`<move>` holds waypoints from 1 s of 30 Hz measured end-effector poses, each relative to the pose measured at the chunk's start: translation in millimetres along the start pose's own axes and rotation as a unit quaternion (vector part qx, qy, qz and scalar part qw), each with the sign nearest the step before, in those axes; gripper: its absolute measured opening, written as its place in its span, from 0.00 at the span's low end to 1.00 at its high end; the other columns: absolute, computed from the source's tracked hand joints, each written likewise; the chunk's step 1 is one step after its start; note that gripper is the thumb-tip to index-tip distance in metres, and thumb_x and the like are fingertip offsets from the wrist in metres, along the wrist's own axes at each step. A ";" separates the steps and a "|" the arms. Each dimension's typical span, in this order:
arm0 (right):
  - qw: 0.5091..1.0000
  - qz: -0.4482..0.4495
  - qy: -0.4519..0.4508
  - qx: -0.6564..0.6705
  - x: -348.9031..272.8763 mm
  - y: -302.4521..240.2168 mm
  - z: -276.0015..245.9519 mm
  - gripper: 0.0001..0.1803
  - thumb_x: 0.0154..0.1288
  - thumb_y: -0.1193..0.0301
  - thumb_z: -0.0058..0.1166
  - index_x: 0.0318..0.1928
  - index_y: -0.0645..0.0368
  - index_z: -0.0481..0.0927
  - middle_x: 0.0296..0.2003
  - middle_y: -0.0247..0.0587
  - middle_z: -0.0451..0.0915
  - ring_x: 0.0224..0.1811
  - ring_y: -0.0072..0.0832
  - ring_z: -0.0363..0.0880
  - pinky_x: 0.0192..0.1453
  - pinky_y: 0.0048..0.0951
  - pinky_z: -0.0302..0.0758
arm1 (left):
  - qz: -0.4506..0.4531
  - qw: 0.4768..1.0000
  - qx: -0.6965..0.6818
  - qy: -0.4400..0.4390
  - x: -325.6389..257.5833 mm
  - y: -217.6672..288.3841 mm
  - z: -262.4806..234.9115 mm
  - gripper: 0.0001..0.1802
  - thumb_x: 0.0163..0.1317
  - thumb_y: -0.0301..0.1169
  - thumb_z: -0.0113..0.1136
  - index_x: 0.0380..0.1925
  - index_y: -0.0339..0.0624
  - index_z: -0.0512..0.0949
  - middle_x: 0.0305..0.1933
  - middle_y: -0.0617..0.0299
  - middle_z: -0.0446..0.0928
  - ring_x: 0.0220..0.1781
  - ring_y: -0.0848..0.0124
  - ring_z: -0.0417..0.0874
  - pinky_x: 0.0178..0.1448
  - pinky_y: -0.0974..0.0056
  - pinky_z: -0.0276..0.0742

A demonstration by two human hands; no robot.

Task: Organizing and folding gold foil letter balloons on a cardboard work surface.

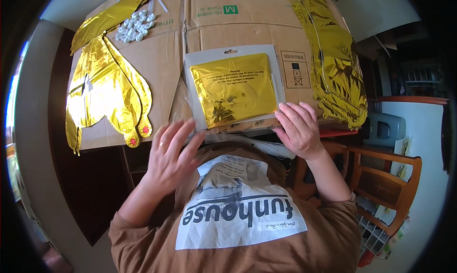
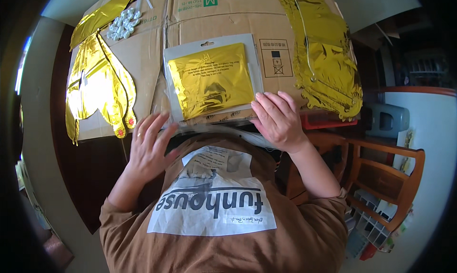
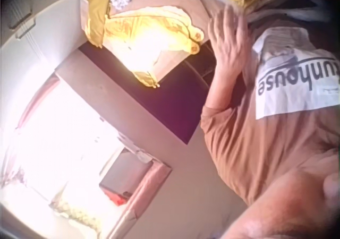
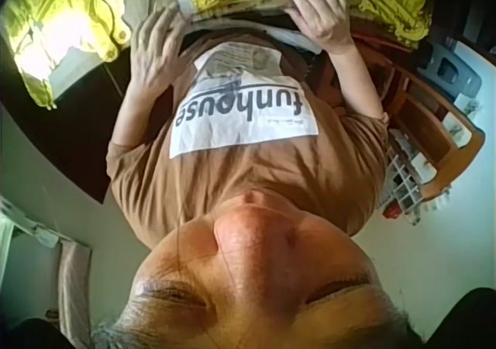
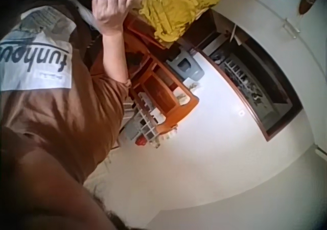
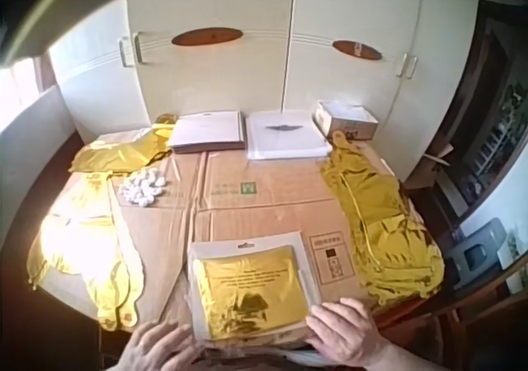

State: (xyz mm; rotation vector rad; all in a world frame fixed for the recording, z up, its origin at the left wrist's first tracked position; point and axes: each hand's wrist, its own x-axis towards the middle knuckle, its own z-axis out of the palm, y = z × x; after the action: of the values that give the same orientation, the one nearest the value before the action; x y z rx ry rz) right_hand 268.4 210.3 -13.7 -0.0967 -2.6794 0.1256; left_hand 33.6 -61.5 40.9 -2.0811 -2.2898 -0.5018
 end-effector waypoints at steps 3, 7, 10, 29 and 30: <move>1.000 0.003 0.005 0.012 3.0 0.2 -4.1 0.28 0.53 0.67 0.73 0.56 0.60 0.82 0.57 0.43 0.81 0.58 0.40 0.80 0.70 0.49 0.69 | 0.076 0.993 -0.005 0.087 14.1 -24.1 39.5 0.31 0.50 0.31 0.75 0.56 0.42 0.79 0.62 0.54 0.79 0.65 0.56 0.80 0.70 0.46 0.73; 1.000 -0.006 0.016 0.004 0.9 -1.6 -3.3 0.23 0.54 0.68 0.73 0.52 0.59 0.85 0.51 0.40 0.82 0.54 0.38 0.81 0.67 0.48 0.71 | 0.122 0.981 -0.049 0.143 13.7 -35.6 51.7 0.17 0.54 0.29 0.75 0.44 0.40 0.84 0.53 0.56 0.84 0.58 0.57 0.85 0.68 0.48 0.77; 0.998 0.008 0.026 0.058 7.9 -3.1 -5.6 0.16 0.55 0.70 0.73 0.45 0.57 0.86 0.43 0.38 0.82 0.48 0.37 0.81 0.61 0.45 0.74 | 0.058 0.982 -0.095 0.151 7.7 -32.1 51.6 0.11 0.55 0.26 0.74 0.38 0.41 0.83 0.48 0.59 0.85 0.57 0.58 0.87 0.72 0.48 0.72; 0.775 0.420 -0.394 0.259 103.5 28.3 -33.2 0.21 0.53 0.65 0.77 0.29 0.62 0.75 0.18 0.42 0.82 0.18 0.27 0.83 0.26 0.30 0.80 | -0.097 0.984 -0.005 0.152 49.1 20.1 34.8 0.36 0.49 0.19 0.65 0.63 0.41 0.76 0.72 0.47 0.68 0.76 0.46 0.65 0.78 0.39 0.56; 0.783 0.411 -0.395 0.249 103.4 28.0 -31.8 0.21 0.54 0.65 0.77 0.28 0.62 0.75 0.18 0.42 0.82 0.18 0.27 0.83 0.26 0.30 0.80 | 0.000 0.993 -0.098 0.059 58.6 21.6 35.7 0.32 0.51 0.21 0.64 0.62 0.42 0.79 0.74 0.50 0.68 0.78 0.48 0.65 0.79 0.38 0.55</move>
State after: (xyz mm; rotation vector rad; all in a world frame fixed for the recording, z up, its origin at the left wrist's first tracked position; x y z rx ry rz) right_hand 191.4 249.7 57.0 -1.2916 -3.0232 1.4120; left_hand 55.1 5.2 24.7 -2.0671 -2.2567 -0.8585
